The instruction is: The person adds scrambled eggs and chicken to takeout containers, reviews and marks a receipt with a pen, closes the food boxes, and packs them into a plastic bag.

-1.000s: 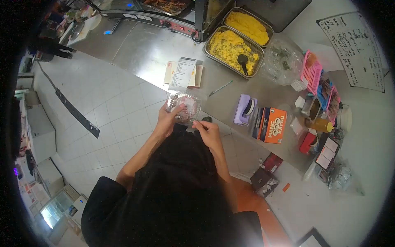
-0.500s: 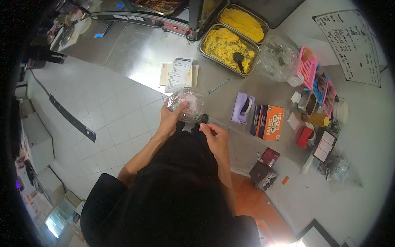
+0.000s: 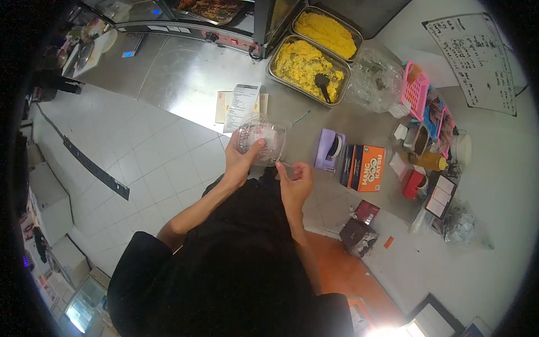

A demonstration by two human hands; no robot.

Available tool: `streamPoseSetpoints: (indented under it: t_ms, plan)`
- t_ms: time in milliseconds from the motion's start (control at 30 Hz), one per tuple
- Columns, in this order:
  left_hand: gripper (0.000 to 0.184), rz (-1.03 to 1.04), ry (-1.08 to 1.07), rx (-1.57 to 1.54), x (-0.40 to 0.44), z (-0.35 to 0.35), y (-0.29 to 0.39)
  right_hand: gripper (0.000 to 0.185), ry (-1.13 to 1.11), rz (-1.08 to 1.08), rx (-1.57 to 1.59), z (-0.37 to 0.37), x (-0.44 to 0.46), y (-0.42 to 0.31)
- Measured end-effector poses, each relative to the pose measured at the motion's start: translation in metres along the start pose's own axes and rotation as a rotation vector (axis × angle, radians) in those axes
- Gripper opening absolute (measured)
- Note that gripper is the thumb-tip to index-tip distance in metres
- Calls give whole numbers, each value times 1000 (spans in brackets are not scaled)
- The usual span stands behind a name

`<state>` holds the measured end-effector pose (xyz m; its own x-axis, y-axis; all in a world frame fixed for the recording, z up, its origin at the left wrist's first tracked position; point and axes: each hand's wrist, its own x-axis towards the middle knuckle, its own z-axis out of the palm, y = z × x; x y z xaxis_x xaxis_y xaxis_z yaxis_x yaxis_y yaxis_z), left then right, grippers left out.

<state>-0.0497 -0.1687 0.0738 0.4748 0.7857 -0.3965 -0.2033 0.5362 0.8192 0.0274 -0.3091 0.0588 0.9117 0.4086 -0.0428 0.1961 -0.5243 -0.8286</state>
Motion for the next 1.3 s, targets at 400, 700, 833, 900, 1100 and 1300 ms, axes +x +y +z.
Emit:
streamPoseSetpoints:
  t_ms: [400,700,833,900,1100,1300]
  plan:
    - [63,-14,-54,305,21,23,-46,17,-188,776,1096,-4,7,33]
    - [76,-90,-50,470,38,31,-113,25,-47,907,895,-10,-5,97]
    - [78,17,-45,590,60,32,-140,33,10,944,773,-34,-30,97]
    - [79,33,15,725,69,37,-147,30,37,939,680,-51,-45,89]
    - [88,202,-5,624,59,27,-174,27,232,698,319,-115,-73,141]
    - [75,-50,-25,532,-5,17,-141,33,613,363,230,-230,-28,204]
